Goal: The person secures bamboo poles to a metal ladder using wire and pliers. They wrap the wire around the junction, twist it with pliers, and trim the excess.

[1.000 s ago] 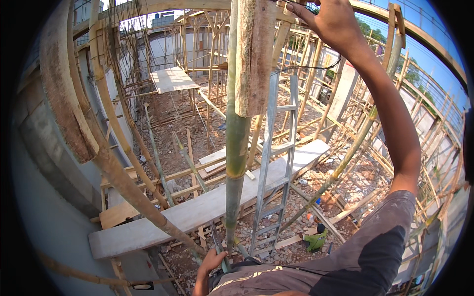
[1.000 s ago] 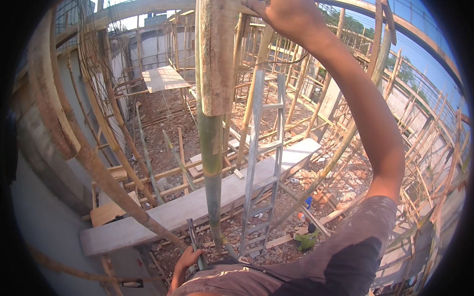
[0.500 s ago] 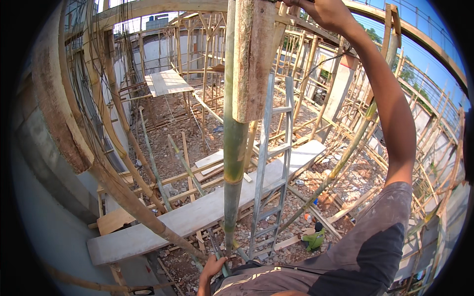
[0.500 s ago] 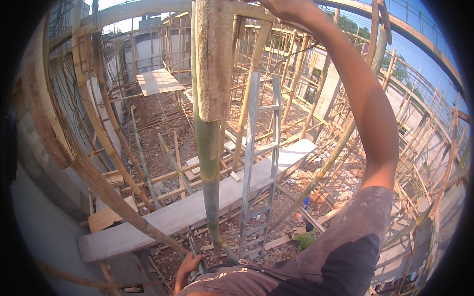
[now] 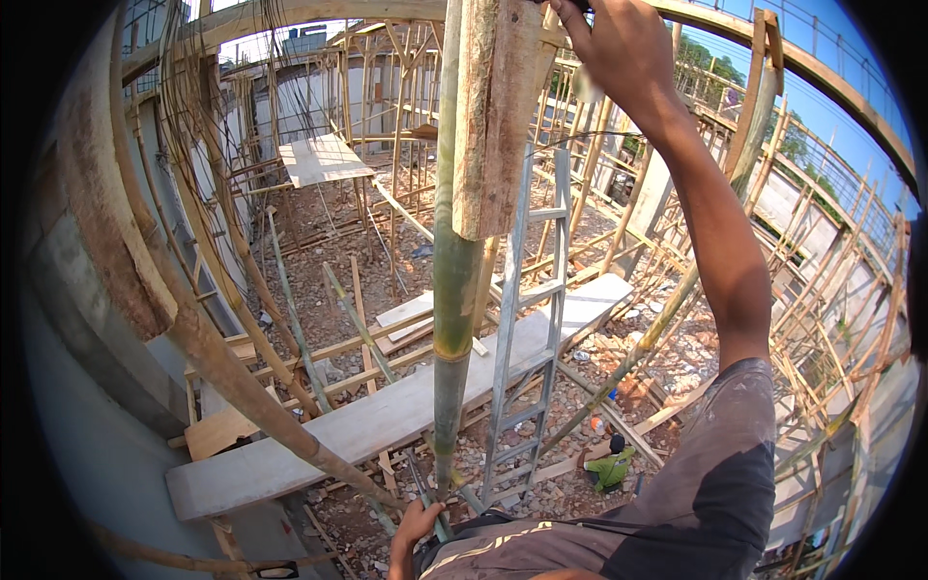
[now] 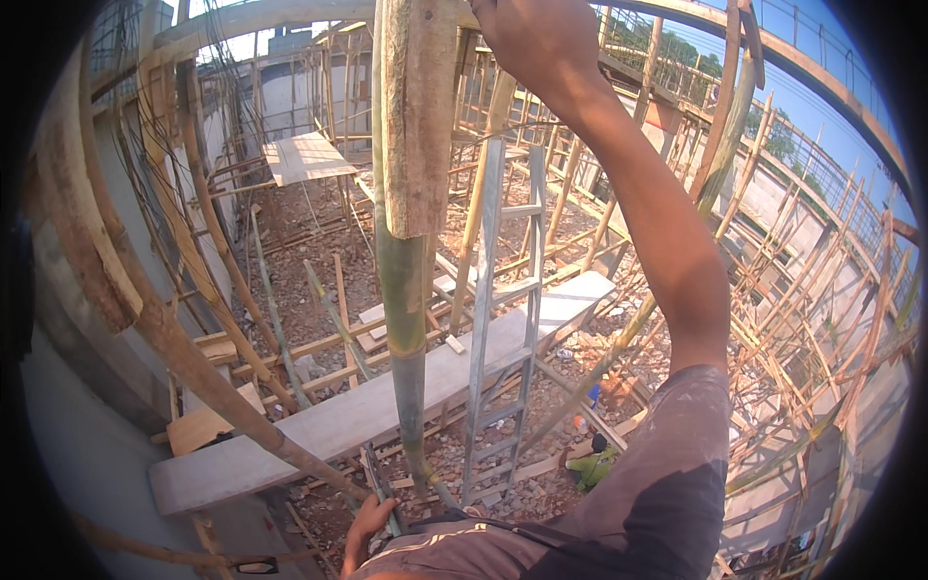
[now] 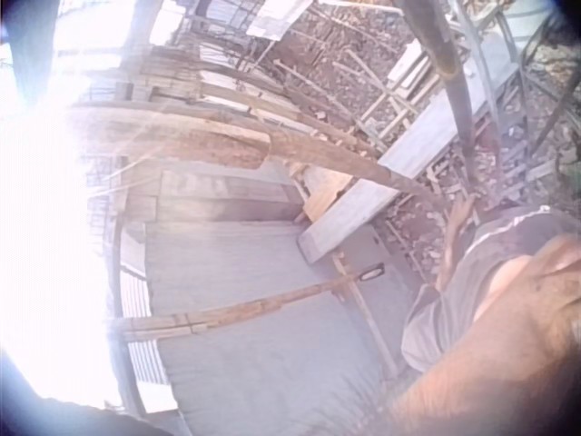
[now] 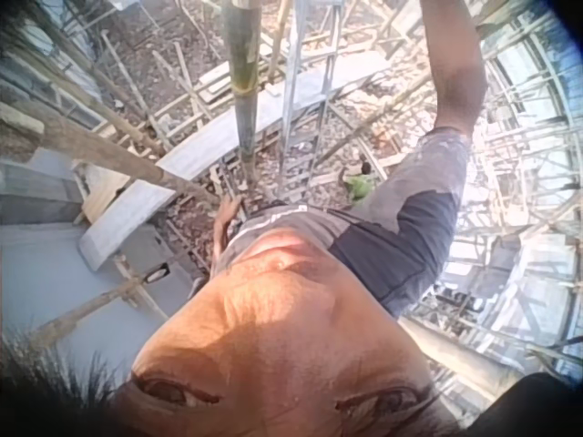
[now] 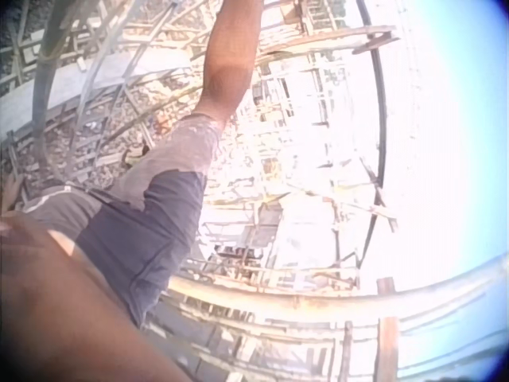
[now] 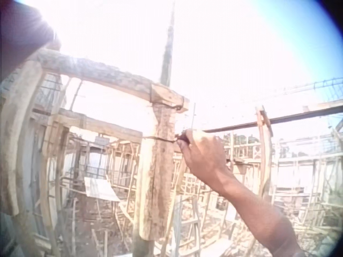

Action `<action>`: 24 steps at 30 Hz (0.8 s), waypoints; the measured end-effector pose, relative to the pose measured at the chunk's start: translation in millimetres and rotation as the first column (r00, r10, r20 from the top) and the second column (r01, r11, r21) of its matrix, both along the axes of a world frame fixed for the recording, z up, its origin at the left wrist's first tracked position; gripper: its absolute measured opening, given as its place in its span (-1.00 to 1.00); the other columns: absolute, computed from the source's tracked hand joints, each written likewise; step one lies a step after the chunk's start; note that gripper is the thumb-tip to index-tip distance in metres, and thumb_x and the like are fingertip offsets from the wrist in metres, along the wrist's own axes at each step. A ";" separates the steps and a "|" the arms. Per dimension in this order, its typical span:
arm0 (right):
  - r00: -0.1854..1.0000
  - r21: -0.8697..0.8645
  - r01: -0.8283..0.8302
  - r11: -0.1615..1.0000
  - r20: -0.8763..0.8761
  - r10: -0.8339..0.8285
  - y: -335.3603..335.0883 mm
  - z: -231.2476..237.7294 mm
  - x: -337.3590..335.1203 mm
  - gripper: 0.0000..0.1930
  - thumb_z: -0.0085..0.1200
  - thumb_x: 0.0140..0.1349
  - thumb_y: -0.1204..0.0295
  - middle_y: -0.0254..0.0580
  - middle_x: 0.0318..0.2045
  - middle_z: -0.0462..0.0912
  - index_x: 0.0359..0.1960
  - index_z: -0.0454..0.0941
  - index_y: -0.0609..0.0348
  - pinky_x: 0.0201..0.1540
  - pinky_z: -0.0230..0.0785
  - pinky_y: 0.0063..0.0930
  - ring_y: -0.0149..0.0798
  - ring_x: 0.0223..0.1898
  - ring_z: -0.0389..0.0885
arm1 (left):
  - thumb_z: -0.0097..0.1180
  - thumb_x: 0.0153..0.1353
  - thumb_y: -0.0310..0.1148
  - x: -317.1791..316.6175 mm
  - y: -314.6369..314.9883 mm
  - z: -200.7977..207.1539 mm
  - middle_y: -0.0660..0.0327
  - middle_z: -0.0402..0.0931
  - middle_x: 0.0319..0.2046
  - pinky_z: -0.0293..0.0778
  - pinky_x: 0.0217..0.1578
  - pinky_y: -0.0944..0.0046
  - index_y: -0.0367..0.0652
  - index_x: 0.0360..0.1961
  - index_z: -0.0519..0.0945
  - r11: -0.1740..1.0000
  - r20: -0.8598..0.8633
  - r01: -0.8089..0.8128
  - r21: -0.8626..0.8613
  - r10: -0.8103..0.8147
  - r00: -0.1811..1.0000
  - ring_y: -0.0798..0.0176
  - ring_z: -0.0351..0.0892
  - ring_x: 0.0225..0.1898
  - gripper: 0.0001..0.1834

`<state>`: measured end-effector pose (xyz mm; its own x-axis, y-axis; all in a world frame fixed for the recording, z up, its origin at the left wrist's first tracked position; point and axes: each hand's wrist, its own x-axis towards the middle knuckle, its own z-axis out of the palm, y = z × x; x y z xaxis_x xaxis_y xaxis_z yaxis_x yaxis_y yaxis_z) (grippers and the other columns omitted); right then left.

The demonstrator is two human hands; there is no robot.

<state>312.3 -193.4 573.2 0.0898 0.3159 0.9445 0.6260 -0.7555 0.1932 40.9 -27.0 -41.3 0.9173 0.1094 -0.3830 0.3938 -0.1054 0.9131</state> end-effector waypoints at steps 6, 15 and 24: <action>0.981 0.263 -0.130 0.956 0.177 0.084 24.3 -35.7 -2.3 -0.80 0.06 0.30 0.44 0.22 -0.37 0.69 -0.26 0.65 0.35 -0.19 0.53 -0.06 0.17 -0.28 0.70 | 0.17 0.18 -0.13 -0.4 -1.5 -0.3 0.10 0.60 -0.33 0.44 -0.17 0.15 -0.39 -0.16 0.60 0.999 -0.059 0.048 -0.005 -0.048 0.997 0.19 0.54 -0.24 -0.55; 0.990 0.309 -0.132 0.942 -0.014 0.143 37.0 -46.8 -18.2 -0.73 -0.02 0.32 0.48 0.35 -0.32 0.66 -0.12 0.61 0.46 -0.15 0.54 0.00 0.25 -0.24 0.69 | 0.16 0.18 -0.12 -7.3 1.8 -6.5 0.12 0.56 -0.47 0.40 -0.29 0.09 -0.36 -0.29 0.62 0.999 0.000 -0.035 0.015 0.035 0.999 0.18 0.52 -0.38 -0.59; 0.882 0.248 -0.402 0.882 -0.154 0.445 0.1 -40.3 -15.0 -0.61 -0.05 0.38 0.38 0.14 0.03 0.67 0.14 0.53 0.40 0.13 0.47 -0.25 -0.01 0.08 0.65 | 0.16 0.19 -0.13 -1.6 2.7 -35.2 0.13 0.59 -0.46 0.44 -0.29 0.12 -0.36 -0.28 0.65 0.998 0.009 0.050 0.044 -0.051 0.999 0.21 0.55 -0.36 -0.59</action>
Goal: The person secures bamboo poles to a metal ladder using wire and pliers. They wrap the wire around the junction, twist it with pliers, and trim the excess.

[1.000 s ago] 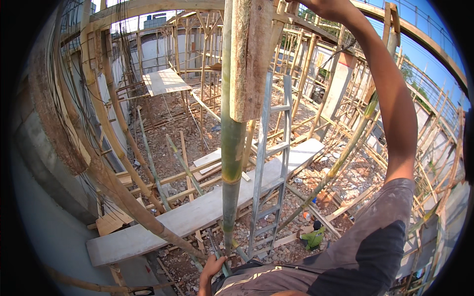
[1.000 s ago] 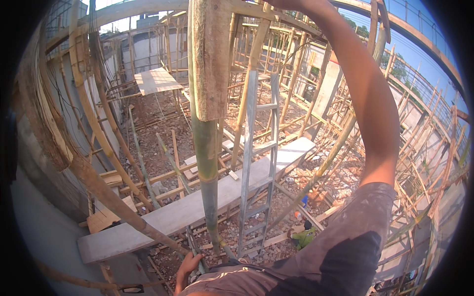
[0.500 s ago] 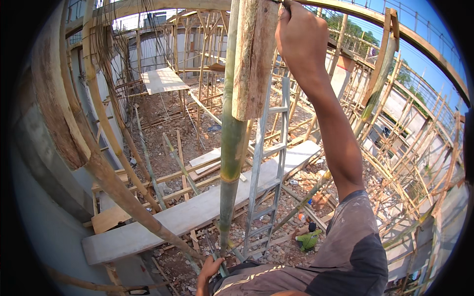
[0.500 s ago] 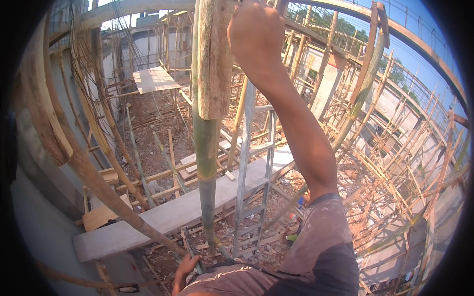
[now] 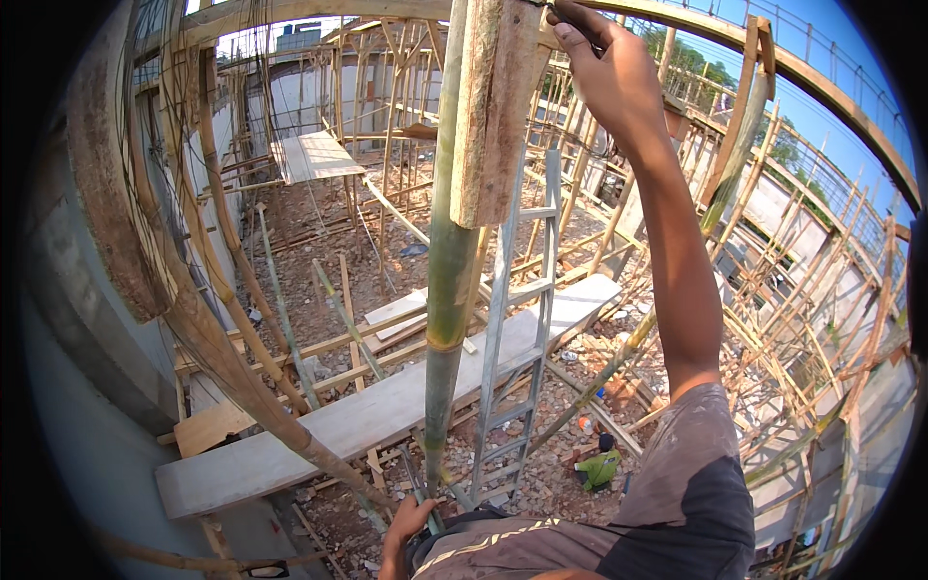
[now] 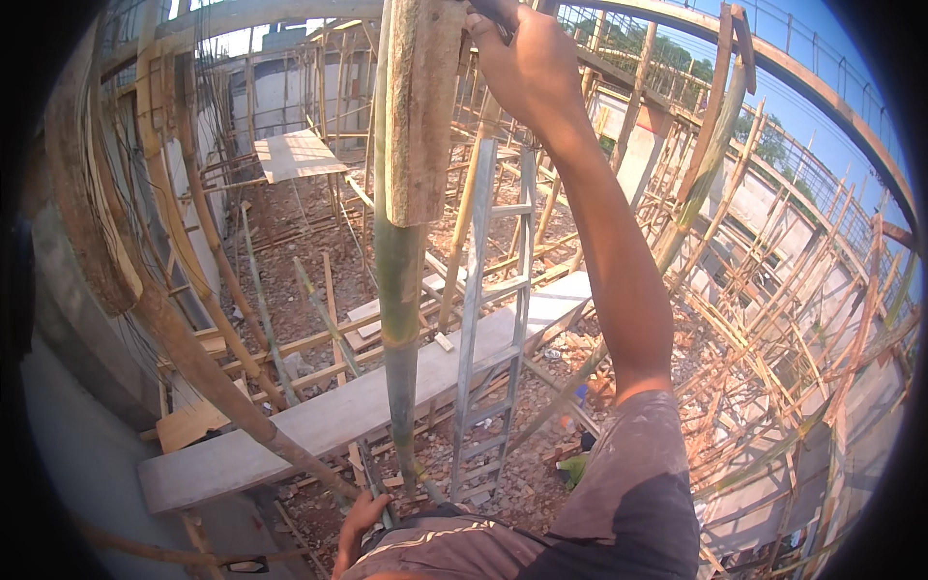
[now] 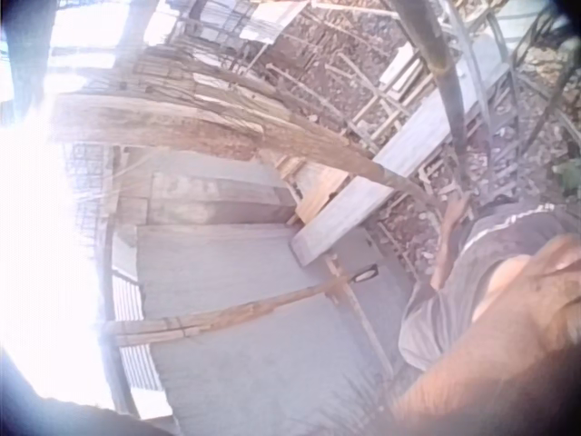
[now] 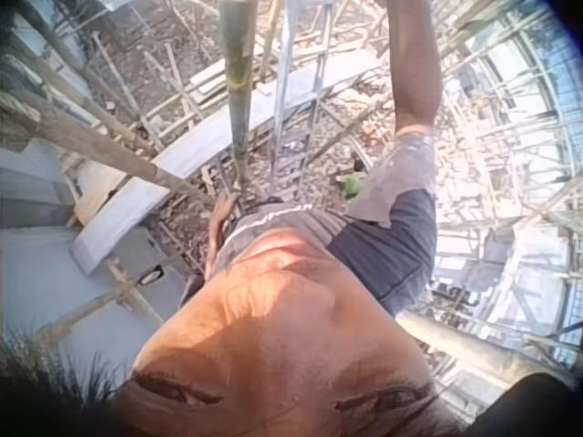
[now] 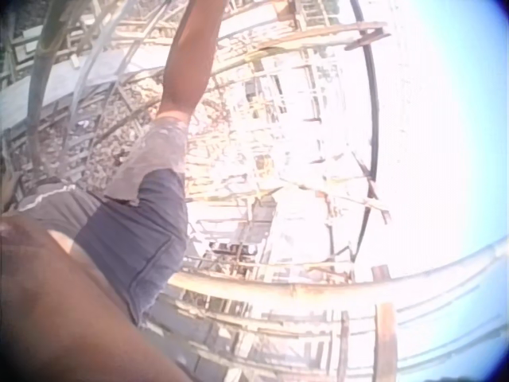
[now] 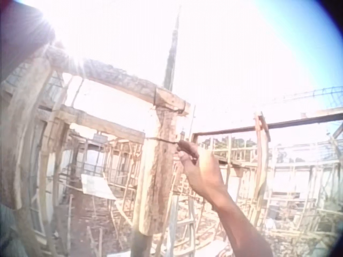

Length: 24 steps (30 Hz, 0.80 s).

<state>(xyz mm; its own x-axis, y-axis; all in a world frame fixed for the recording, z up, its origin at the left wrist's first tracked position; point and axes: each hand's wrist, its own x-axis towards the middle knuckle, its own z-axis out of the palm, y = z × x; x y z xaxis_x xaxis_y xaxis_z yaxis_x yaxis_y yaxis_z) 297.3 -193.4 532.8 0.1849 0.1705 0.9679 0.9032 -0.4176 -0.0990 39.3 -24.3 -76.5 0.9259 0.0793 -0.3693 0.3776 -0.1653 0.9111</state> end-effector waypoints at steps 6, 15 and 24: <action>0.793 0.140 -0.451 0.882 -0.391 0.467 -44.4 -36.6 7.2 -0.62 -0.04 0.50 0.25 -0.35 -0.35 0.61 0.16 0.49 0.28 -0.43 0.35 -0.67 -0.56 -0.52 0.43 | 0.15 0.20 -0.15 -11.3 -4.5 23.3 0.12 0.61 -0.41 0.45 -0.22 0.17 -0.35 -0.26 0.66 0.998 0.014 -0.066 -0.019 0.066 0.998 0.22 0.56 -0.30 -0.61; 0.967 -0.032 0.025 0.999 -0.253 -0.032 -33.0 -74.7 -22.6 -0.66 -0.20 0.50 0.36 -0.33 -0.69 0.34 0.09 0.56 0.25 -0.55 0.16 -0.35 -0.41 -0.67 0.34 | 0.11 0.23 -0.18 -25.2 10.1 10.9 0.17 0.59 -0.31 0.42 -0.17 0.20 -0.34 -0.19 0.61 0.991 -0.049 -0.114 -0.075 0.111 0.993 0.26 0.51 -0.24 -0.63; 0.959 -0.052 -0.027 0.998 -0.284 0.011 1.1 -94.3 -32.3 -0.69 -0.24 0.51 0.50 -0.41 -0.64 0.26 0.13 0.50 0.27 -0.49 0.18 -0.48 -0.46 -0.60 0.20 | 0.12 0.22 -0.18 -23.2 0.6 18.9 0.20 0.56 -0.38 0.40 -0.22 0.20 -0.33 -0.24 0.59 0.994 -0.068 -0.098 -0.041 0.096 0.993 0.28 0.47 -0.30 -0.65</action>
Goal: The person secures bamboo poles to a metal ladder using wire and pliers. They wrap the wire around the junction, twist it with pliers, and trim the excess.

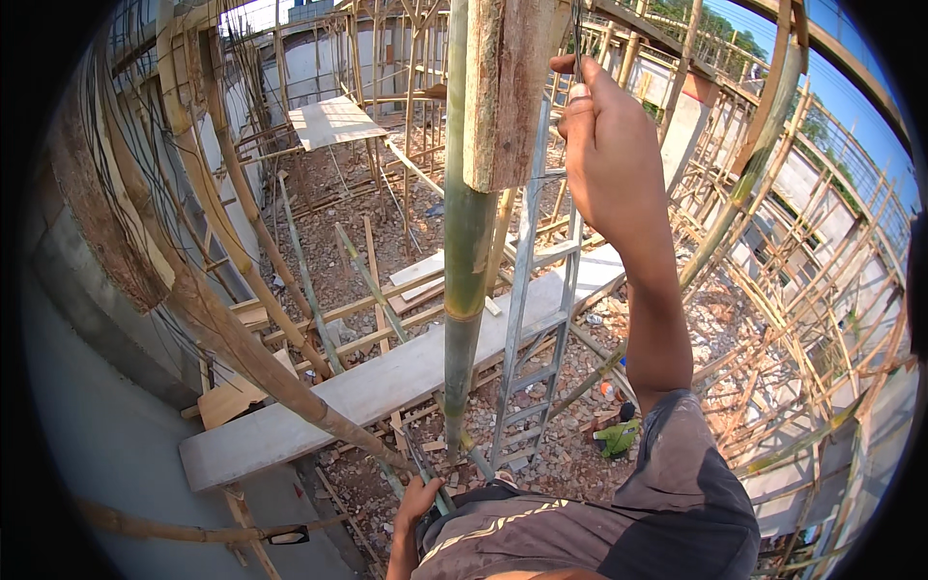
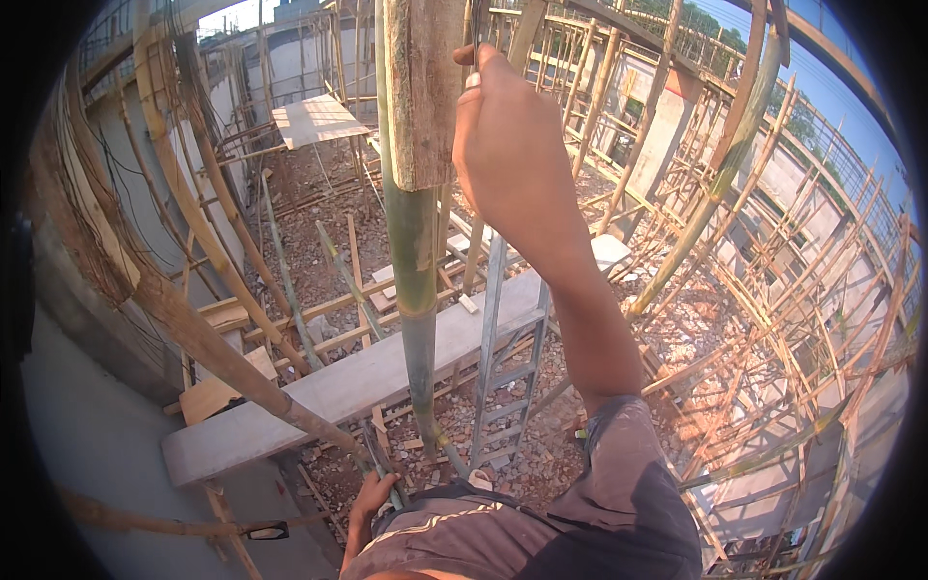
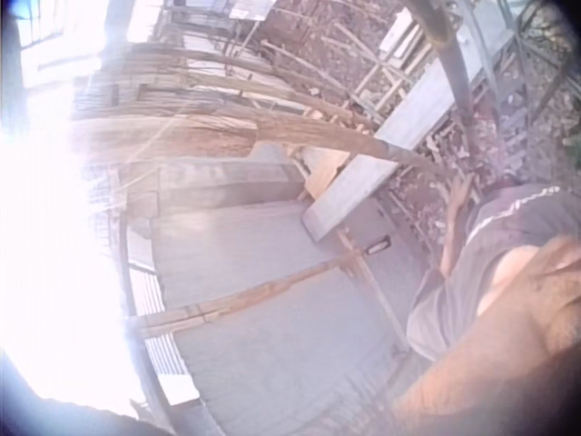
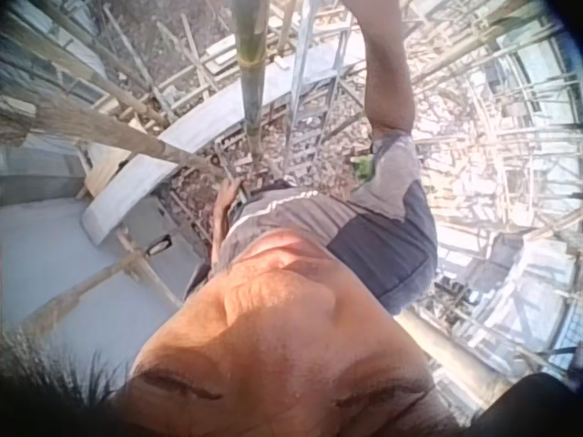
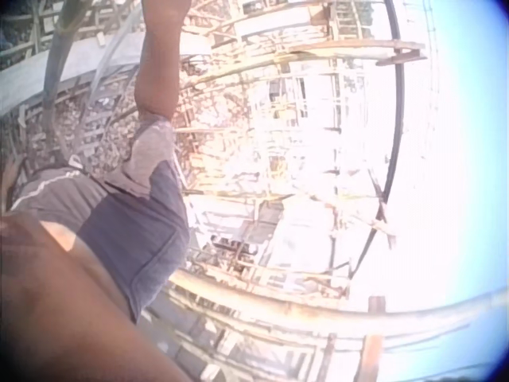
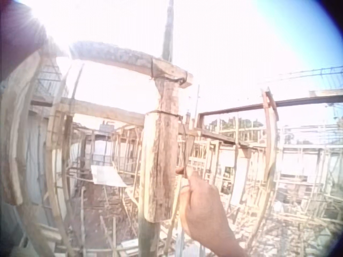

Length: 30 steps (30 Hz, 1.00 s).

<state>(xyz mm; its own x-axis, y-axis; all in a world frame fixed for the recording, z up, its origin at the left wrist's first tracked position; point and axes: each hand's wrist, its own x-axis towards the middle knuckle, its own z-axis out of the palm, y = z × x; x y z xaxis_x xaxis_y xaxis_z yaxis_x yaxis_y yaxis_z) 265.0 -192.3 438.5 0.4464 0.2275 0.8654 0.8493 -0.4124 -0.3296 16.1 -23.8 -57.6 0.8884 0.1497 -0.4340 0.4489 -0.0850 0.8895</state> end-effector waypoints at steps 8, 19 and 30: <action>0.772 0.497 -0.504 0.706 -0.108 0.627 6.5 -33.9 3.1 -0.63 -0.30 0.59 0.31 -0.49 -0.58 0.24 0.05 0.49 0.37 -0.44 0.13 -0.65 -0.57 -0.50 0.22 | 0.14 0.19 -0.15 10.2 -3.6 -0.8 0.17 0.57 -0.45 0.42 -0.25 0.18 -0.36 -0.31 0.62 0.998 -0.003 0.028 0.059 -0.028 1.000 0.25 0.50 -0.33 -0.62; 0.460 0.720 -0.469 0.511 -0.294 0.838 27.1 -49.1 15.6 -0.68 -0.24 0.58 0.27 -0.55 -0.61 0.07 -0.16 0.48 0.26 -0.57 -0.09 -0.58 -0.58 -0.64 0.00 | 0.13 0.21 -0.17 1.8 8.8 -21.0 0.16 0.58 -0.39 0.41 -0.23 0.20 -0.37 -0.26 0.63 1.000 0.027 -0.013 -0.005 0.014 1.000 0.26 0.49 -0.31 -0.62; 0.594 0.697 -0.472 0.539 -0.201 0.779 36.5 -77.9 27.8 -0.63 -0.24 0.58 0.22 -0.48 -0.60 0.19 -0.16 0.47 0.30 -0.31 0.23 -0.51 -0.50 -0.52 0.20 | 0.13 0.22 -0.14 2.1 11.0 23.2 0.20 0.54 -0.46 0.40 -0.30 0.18 -0.35 -0.32 0.61 0.997 0.064 -0.070 0.022 0.069 0.996 0.31 0.47 -0.36 -0.62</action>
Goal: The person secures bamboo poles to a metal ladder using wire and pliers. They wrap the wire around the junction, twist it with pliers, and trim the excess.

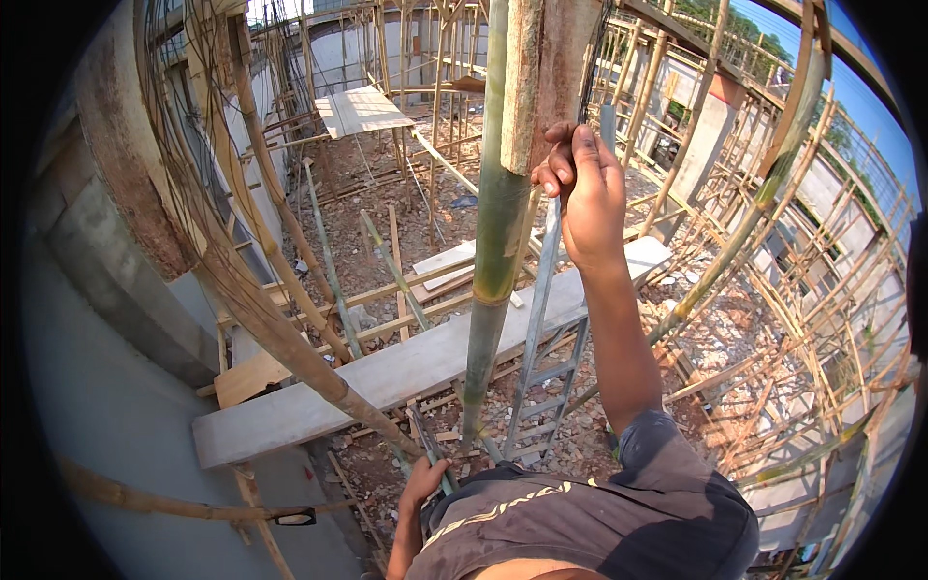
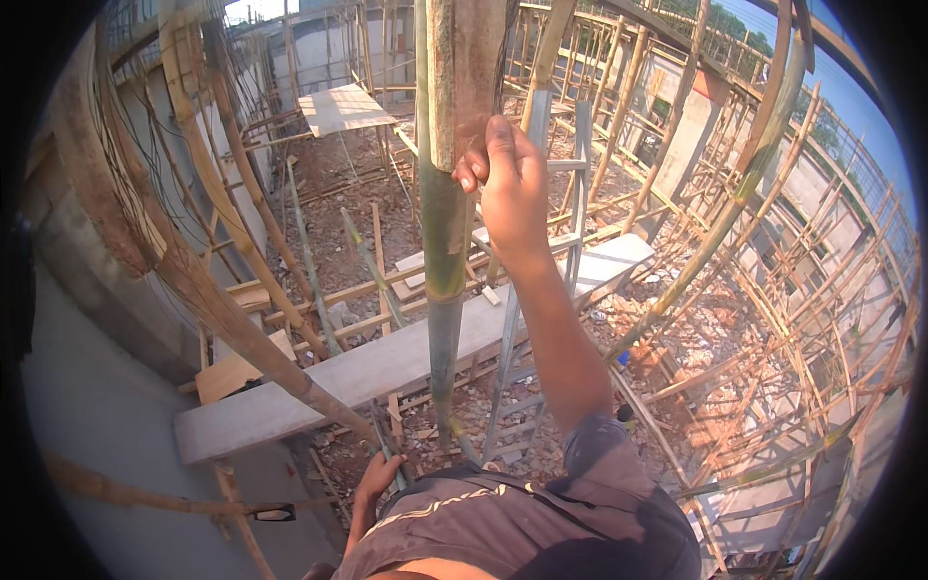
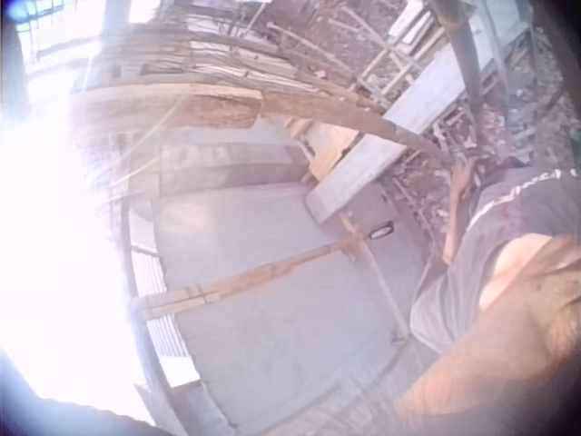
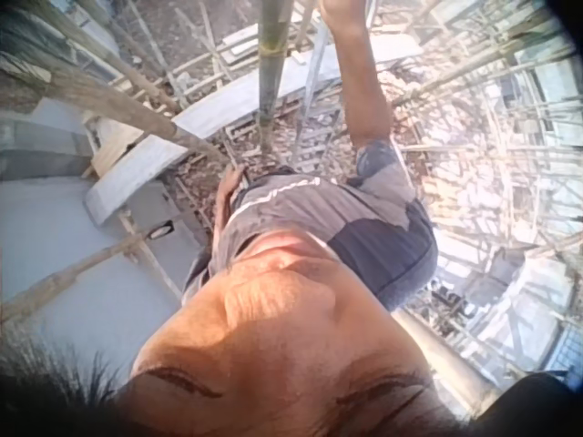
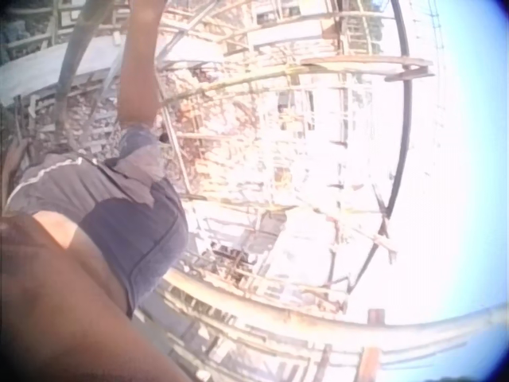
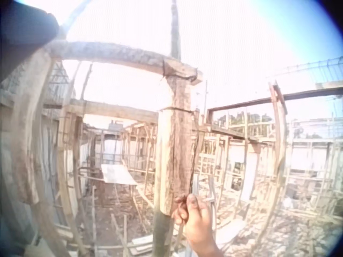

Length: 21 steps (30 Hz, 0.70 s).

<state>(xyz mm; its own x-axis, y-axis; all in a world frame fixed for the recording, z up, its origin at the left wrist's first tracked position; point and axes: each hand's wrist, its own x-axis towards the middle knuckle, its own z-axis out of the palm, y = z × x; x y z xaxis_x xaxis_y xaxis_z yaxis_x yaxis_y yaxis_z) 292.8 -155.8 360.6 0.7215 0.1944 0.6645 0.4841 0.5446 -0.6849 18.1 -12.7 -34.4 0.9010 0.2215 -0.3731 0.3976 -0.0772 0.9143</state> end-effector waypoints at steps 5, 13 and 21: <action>1.000 0.058 -0.027 0.998 -0.005 0.028 -16.7 -15.2 4.1 -0.60 -0.25 0.58 0.21 -0.55 -0.64 0.15 -0.26 0.55 0.24 -0.45 0.11 -0.59 -0.56 -0.60 0.11 | 0.13 0.22 -0.15 -2.0 2.1 -7.3 0.19 0.55 -0.44 0.41 -0.29 0.18 -0.35 -0.31 0.62 1.000 0.013 0.008 0.000 -0.009 1.000 0.31 0.48 -0.35 -0.62; 0.489 -0.140 0.848 0.511 0.578 -0.653 -12.2 -19.6 20.5 -0.72 -0.09 0.47 0.37 -0.05 -0.63 0.58 -0.35 0.54 0.29 -0.56 0.33 -0.26 -0.07 -0.61 0.61 | 0.11 0.22 -0.18 -10.4 2.2 -25.0 0.14 0.60 -0.33 0.42 -0.22 0.18 -0.36 -0.23 0.62 0.999 -0.044 0.048 0.010 -0.047 0.998 0.27 0.52 -0.28 -0.62; 0.395 -0.171 0.911 0.376 0.627 -0.672 -4.1 -21.9 18.2 -0.87 -0.04 0.40 0.45 0.09 -0.61 0.56 -0.22 0.50 0.27 -0.51 0.38 -0.03 0.17 -0.54 0.62 | 0.13 0.21 -0.19 -8.3 -0.9 -9.9 0.10 0.56 -0.44 0.44 -0.28 0.14 -0.36 -0.27 0.57 0.998 0.001 -0.013 0.056 0.013 1.000 0.23 0.53 -0.35 -0.65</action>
<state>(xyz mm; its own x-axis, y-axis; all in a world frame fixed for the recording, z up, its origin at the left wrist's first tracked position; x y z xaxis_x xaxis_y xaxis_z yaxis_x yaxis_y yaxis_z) 311.0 -159.9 338.7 0.3821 0.0128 0.9240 0.7697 -0.5577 -0.3106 9.8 -13.6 -44.3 0.8982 0.2535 -0.3592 0.3982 -0.1230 0.9090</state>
